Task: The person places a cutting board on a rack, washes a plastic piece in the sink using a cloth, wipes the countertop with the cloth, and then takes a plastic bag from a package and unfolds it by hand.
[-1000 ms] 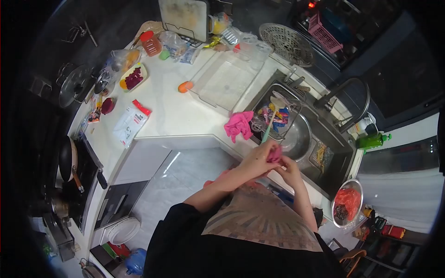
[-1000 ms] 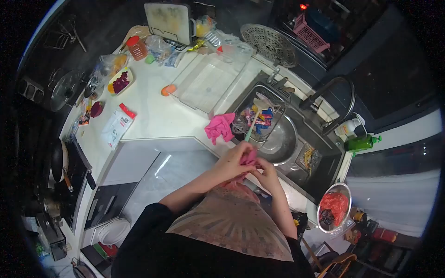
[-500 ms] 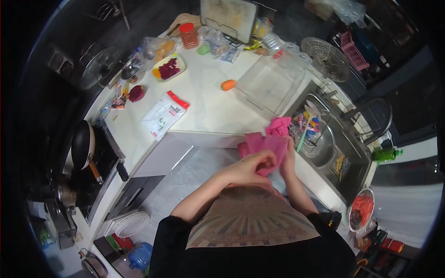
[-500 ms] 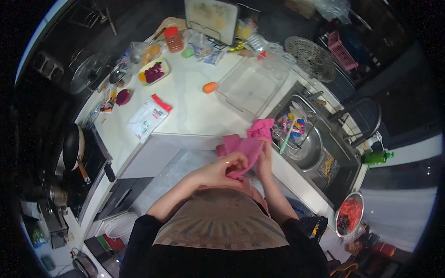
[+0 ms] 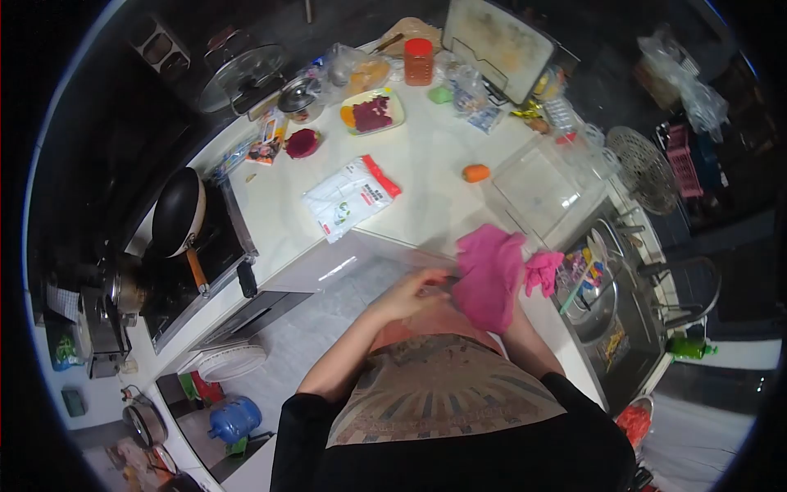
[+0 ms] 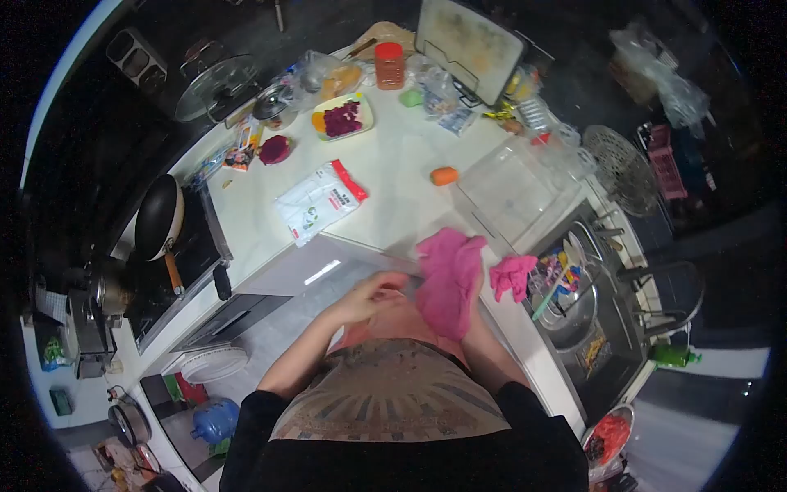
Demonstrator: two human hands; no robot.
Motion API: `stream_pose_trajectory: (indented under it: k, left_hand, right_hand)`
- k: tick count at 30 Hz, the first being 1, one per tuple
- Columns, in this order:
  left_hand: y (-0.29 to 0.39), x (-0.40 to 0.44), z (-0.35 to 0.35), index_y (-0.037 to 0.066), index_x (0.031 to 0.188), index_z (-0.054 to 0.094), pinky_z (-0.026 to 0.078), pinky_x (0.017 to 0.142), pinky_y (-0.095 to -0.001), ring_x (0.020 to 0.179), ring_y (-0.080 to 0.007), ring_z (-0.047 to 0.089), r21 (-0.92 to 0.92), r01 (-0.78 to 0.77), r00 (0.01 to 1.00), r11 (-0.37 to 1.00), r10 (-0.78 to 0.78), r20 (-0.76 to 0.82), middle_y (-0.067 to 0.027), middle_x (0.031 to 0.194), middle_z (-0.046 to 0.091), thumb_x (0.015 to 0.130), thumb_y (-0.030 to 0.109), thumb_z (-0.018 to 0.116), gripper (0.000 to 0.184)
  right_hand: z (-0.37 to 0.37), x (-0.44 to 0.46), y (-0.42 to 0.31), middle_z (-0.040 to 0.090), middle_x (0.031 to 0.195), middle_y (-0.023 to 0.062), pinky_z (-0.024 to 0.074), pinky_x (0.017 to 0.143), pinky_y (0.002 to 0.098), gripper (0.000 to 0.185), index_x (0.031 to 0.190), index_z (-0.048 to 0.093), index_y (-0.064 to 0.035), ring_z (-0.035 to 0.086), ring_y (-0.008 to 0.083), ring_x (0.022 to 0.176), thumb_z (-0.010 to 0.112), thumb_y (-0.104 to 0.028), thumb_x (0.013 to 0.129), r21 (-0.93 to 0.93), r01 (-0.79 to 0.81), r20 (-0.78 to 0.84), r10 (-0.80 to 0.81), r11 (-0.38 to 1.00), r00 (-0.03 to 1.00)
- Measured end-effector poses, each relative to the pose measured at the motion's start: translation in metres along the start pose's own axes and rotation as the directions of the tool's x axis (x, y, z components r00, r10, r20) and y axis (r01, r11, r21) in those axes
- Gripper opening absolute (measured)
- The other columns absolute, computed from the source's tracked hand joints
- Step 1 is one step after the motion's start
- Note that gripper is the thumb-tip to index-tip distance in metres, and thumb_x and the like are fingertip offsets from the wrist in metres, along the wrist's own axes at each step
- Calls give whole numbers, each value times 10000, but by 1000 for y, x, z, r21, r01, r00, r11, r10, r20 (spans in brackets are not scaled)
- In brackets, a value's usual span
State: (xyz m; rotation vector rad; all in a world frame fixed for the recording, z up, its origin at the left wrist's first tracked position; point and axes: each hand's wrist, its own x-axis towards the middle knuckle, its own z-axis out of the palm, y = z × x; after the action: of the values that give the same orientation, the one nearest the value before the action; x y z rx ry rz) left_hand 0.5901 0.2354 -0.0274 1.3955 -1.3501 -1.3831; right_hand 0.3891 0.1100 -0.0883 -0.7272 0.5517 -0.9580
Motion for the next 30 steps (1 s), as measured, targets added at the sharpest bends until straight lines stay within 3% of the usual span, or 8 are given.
stream_pose_trajectory:
  k: [2,5,6,7,8,15,21,30]
  left_hand:
    - [-67,-8,-41,61,1253,577,505,899,-343,1053,-218,632,59,72,959,996,-53,-277,-101,1179,625,854,151,719,432]
    - [-91,-2,-91,21,1183,604,513,864,-350,1033,-247,637,117,332,775,936,-200,-599,-148,1130,637,843,169,720,389]
    - [-103,-2,-105,2,1177,593,517,847,-355,1016,-258,636,83,384,644,920,-202,-738,-168,1114,634,840,176,722,400]
    - [-114,2,-121,-17,1171,583,520,830,-360,1000,-269,635,48,424,489,904,-184,-853,-189,1097,631,838,184,724,414]
    - [-127,5,-132,-33,1225,524,523,819,-373,972,-279,624,20,447,400,894,-179,-899,-210,1104,605,829,200,731,504]
    - [-147,47,-185,-24,1339,385,506,826,-375,935,-282,585,-128,531,201,837,-271,-941,-199,1087,556,753,226,786,753]
    - [-154,42,-227,-38,1353,366,521,814,-376,918,-296,613,-288,427,338,857,-446,-829,-206,1058,575,725,215,808,808]
    - [-160,30,-427,-32,1279,470,498,841,-349,1010,-260,602,-424,161,114,891,-444,-889,-174,1150,590,769,141,783,623]
  right_hand:
    - [-30,39,16,588,1165,113,475,929,435,511,1248,508,-40,576,282,1046,420,-478,999,-255,132,-8,-138,958,990]
    - [-49,90,56,534,1301,145,377,1055,477,593,1384,425,-46,521,325,1173,435,-480,980,-670,-195,-138,138,716,981]
    - [-30,92,64,485,1369,173,314,1098,494,616,1423,386,-49,456,348,1255,455,-449,960,-986,117,118,0,117,993]
    - [-12,100,71,436,1437,200,251,1140,512,651,1461,347,-51,390,371,1336,475,-419,940,-752,371,410,54,-545,911]
    - [1,104,76,397,1460,231,135,1174,518,718,1507,270,-49,324,395,1377,504,-400,926,-839,308,297,95,-448,950]
    - [51,165,94,488,1352,226,203,1138,551,719,1474,314,-5,434,396,1274,527,-402,913,-741,556,508,228,-376,831]
    - [83,198,124,493,1344,215,179,1155,529,686,1456,353,-18,419,389,1290,522,-416,923,-729,540,491,228,-419,841]
    - [104,194,119,442,1412,224,208,1161,499,801,1480,310,-28,390,396,1337,607,-451,867,-863,359,318,170,-356,933]
